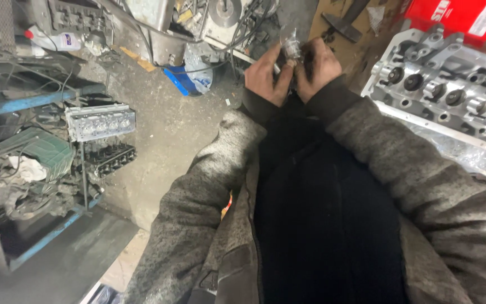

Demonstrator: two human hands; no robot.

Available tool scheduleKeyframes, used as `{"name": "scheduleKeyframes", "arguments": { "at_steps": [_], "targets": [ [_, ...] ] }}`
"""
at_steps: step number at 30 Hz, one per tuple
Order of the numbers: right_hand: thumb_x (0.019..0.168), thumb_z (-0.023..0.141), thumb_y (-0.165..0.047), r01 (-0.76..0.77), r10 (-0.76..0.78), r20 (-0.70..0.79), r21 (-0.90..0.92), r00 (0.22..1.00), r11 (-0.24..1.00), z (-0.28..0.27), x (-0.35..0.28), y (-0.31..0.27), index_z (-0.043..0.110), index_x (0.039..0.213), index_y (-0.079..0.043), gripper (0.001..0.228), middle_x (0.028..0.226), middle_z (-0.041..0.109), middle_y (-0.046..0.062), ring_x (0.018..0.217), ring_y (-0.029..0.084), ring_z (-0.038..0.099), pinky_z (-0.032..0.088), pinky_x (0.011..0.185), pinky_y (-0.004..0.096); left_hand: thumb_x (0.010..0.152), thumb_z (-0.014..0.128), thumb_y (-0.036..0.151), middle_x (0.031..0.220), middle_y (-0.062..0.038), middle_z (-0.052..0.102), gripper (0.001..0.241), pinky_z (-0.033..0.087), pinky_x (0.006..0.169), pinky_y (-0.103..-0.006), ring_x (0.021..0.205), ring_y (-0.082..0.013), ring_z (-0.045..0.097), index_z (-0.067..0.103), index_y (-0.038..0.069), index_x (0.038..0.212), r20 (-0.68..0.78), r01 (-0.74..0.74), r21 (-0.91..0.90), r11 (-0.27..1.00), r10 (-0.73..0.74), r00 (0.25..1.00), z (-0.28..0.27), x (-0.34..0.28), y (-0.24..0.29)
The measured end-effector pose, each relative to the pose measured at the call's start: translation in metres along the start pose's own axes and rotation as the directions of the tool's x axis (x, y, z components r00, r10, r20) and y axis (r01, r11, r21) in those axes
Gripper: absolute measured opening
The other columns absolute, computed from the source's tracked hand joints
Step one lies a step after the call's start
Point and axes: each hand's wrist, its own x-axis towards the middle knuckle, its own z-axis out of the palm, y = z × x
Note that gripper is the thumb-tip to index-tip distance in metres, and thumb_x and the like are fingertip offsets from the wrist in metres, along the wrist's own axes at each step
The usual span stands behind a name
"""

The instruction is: The person carries a blister pack of new engine tappets through the workshop to a workbench, unwraps the plastic packaging, and removes the metal parts one at a time, placing them next to a cylinder head on the bench.

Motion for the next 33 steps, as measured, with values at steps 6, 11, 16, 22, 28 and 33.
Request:
{"name": "scheduleKeyframes", "arguments": {
  "at_steps": [6,11,16,22,28,33],
  "targets": [
    [0.096,0.076,-0.007,0.106,-0.106,0.001,-0.014,0.994,0.994,-0.041,0.000,-0.034,0.059,0.120,0.000,0.031,0.102,0.067,0.020,0.089,0.036,0.067,0.054,0.077,0.043,0.099,0.070,0.025,0.120,-0.023,0.071,0.047,0.060,0.094,-0.0397,0.107,-0.0355,0.075,0.059,-0.002,0.136,0.122,-0.027,-0.074,0.997,0.036,0.992,-0.024,0.000,0.008],
    [0.095,0.083,-0.013,0.182,-0.181,0.049,-0.002,0.982,0.983,-0.093,-0.016,-0.064,0.061,0.120,0.001,0.036,0.099,0.064,0.018,0.086,0.034,0.066,0.053,0.076,0.041,0.099,0.074,0.035,0.131,-0.018,0.068,0.051,0.056,0.104,-0.0409,0.125,-0.0370,0.067,0.060,0.001,0.135,0.264,-0.356,-0.026,0.934,0.350,0.899,-0.063,0.025,0.058],
    [0.085,0.092,-0.022,0.385,-0.394,0.021,-0.271,0.919,0.882,-0.129,-0.027,-0.085,0.064,0.111,0.000,0.044,0.101,0.066,0.018,0.090,0.037,0.064,0.050,0.082,0.045,0.096,0.077,0.035,0.128,-0.012,0.067,0.048,0.056,0.107,-0.0415,0.127,-0.0342,0.065,0.062,0.003,0.128,0.294,-0.556,0.068,0.829,0.516,0.805,-0.054,0.019,0.059],
    [0.084,0.092,-0.022,0.485,-0.516,0.008,-0.353,0.856,0.800,-0.138,-0.045,-0.094,0.065,0.108,0.002,0.043,0.096,0.066,0.015,0.088,0.033,0.067,0.051,0.082,0.045,0.091,0.081,0.035,0.129,-0.016,0.065,0.054,0.056,0.107,-0.0413,0.132,-0.0350,0.061,0.061,0.000,0.126,0.341,-0.602,-0.060,0.796,0.584,0.737,-0.056,0.007,0.064],
    [0.087,0.089,-0.014,0.407,-0.428,0.003,-0.319,0.904,0.856,-0.133,-0.059,-0.084,0.063,0.114,0.001,0.040,0.103,0.065,0.017,0.095,0.034,0.067,0.055,0.081,0.040,0.086,0.081,0.014,0.135,-0.019,0.065,0.048,0.057,0.109,-0.0393,0.134,-0.0344,0.062,0.063,-0.003,0.128,0.284,-0.575,0.007,0.818,0.550,0.785,-0.052,-0.007,0.078],
    [0.081,0.087,-0.020,0.461,-0.476,0.053,-0.358,0.878,0.812,-0.136,-0.056,-0.090,0.065,0.115,0.005,0.047,0.100,0.067,0.019,0.087,0.034,0.066,0.055,0.076,0.041,0.091,0.079,0.014,0.130,-0.017,0.067,0.042,0.057,0.111,-0.0403,0.130,-0.0346,0.065,0.062,-0.003,0.126,0.156,-0.558,-0.027,0.829,0.555,0.817,-0.037,-0.024,0.074]
  ]
}}
